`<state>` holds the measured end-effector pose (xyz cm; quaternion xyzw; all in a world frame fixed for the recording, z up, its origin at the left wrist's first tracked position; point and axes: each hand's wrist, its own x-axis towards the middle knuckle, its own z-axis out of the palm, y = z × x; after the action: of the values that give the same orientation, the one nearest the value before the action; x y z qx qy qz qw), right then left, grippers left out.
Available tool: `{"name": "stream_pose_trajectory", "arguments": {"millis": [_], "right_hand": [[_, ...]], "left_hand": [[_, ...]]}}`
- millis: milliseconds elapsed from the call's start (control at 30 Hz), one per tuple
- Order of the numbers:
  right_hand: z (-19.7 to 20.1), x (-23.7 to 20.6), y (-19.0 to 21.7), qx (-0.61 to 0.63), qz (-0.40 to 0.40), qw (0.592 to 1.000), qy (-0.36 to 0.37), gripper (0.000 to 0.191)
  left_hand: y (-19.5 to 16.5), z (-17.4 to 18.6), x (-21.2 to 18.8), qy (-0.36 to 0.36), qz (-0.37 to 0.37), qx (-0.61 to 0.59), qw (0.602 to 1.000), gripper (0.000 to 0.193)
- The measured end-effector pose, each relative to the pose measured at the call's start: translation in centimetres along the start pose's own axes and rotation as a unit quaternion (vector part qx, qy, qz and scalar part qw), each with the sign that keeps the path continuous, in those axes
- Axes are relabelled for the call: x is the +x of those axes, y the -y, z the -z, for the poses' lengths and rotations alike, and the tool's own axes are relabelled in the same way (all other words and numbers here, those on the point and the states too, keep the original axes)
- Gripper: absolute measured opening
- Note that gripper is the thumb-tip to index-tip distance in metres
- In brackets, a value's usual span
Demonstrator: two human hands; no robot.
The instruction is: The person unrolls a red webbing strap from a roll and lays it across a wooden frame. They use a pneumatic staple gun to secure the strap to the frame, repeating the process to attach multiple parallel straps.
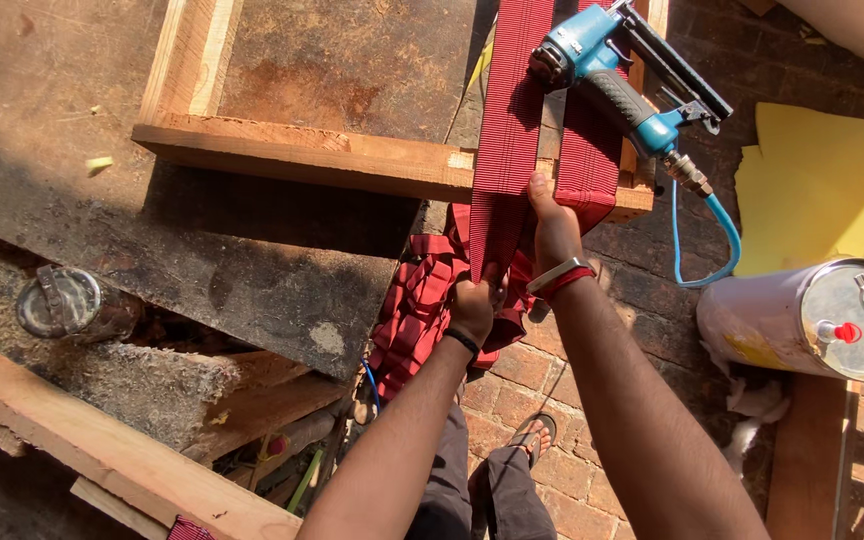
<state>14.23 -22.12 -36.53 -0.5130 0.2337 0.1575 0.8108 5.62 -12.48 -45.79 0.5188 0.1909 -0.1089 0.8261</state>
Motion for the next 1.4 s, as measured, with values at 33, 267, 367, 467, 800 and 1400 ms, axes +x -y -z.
{"name": "stream_pose_trajectory", "arguments": {"millis": [33,267,367,467,800,1400], "right_hand": [[-0.1,0.1,-0.8,-0.016,-0.013,1.0,-0.006,0.042],[-1.0,0.2,-5.3,-0.199,0.193,0.957,-0.081,0.066],[-1.8,-0.2,-5.5,-0.142,0.182,0.971,-0.065,0.061],[-2.4,-0.6,-5.1,-0.129,0.163,0.975,-0.077,0.056],[-3.7,-1.5,-6.1,-0.129,0.256,0.953,-0.101,0.055],[-3.3,-5.4,-10.9,-0.084,0.24,0.963,-0.087,0.052]], "left_hand": [[0.3,0.2,0.8,-0.016,0.002,-0.011,1.0,0.02],[1.1,1.5,2.1,0.027,-0.017,-0.007,0.999,0.034],[-3.1,3.4,1.5,0.135,0.066,0.071,0.986,0.035],[-10.1,5.6,1.1,0.28,0.217,0.166,0.92,0.061],[-12.8,-2.5,6.9,0.01,0.197,-0.044,0.979,0.063],[-14.0,-2.0,5.6,0.069,0.245,-0.045,0.966,0.026]]}}
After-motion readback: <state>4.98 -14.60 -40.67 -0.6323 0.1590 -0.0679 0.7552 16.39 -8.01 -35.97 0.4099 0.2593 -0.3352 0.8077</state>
